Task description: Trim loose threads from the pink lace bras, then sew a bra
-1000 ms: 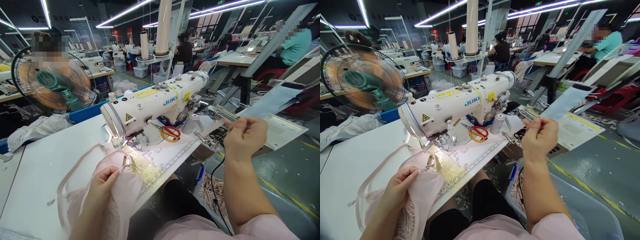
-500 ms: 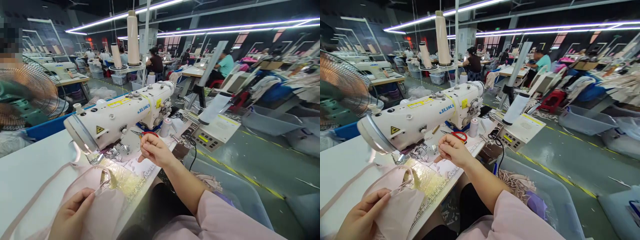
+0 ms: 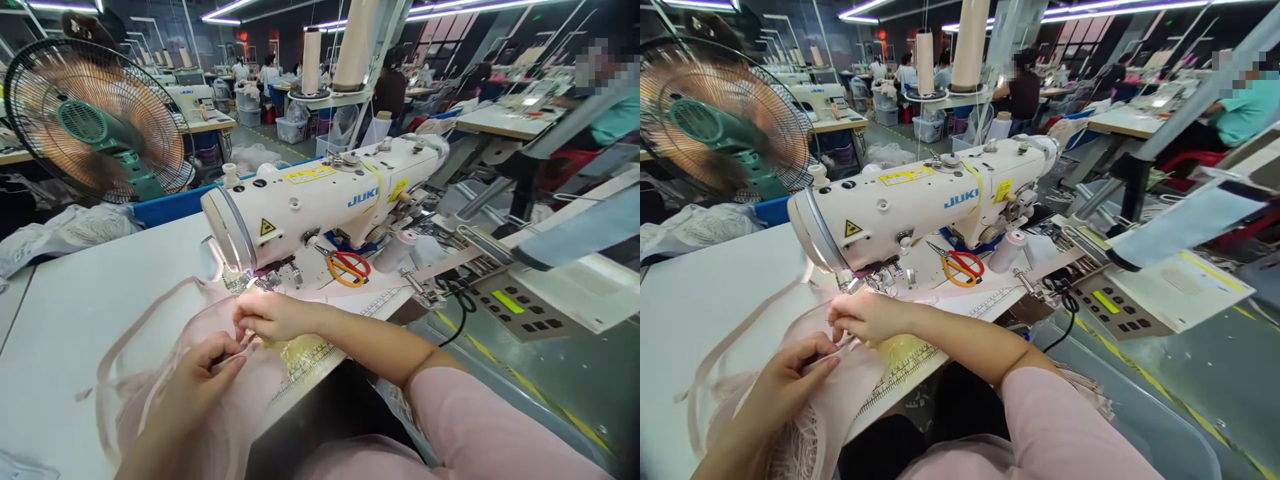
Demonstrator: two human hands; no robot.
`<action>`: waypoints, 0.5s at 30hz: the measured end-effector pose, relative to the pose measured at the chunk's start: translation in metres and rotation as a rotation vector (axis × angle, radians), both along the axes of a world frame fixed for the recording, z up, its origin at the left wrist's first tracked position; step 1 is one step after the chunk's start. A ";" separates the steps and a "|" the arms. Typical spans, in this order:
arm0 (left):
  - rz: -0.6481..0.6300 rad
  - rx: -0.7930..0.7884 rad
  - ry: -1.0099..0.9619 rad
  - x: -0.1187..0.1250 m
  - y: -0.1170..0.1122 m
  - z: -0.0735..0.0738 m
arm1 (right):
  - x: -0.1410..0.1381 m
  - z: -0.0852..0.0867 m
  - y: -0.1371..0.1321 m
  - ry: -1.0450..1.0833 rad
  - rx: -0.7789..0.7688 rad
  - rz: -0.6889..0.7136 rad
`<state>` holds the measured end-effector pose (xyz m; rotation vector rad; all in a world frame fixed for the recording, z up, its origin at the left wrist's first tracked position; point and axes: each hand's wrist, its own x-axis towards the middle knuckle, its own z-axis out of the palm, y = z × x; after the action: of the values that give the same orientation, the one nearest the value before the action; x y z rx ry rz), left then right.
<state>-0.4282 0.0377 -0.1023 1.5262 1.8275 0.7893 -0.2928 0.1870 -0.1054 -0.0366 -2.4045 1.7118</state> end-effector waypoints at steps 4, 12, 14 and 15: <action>0.082 0.126 0.198 -0.004 0.001 -0.004 | -0.009 -0.013 0.000 -0.104 -0.089 0.080; 0.405 0.204 0.142 -0.005 0.001 -0.008 | -0.001 -0.032 0.003 0.241 0.231 -0.216; 0.409 0.239 0.120 -0.006 0.003 -0.006 | -0.002 -0.040 0.003 0.337 0.361 -0.260; 0.399 0.256 0.136 -0.007 0.005 -0.006 | -0.003 -0.044 0.002 0.368 0.422 -0.284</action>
<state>-0.4350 0.0425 -0.1084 1.4104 2.2419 1.1682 -0.2962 0.1888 -0.1494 -0.0022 -2.2925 0.9726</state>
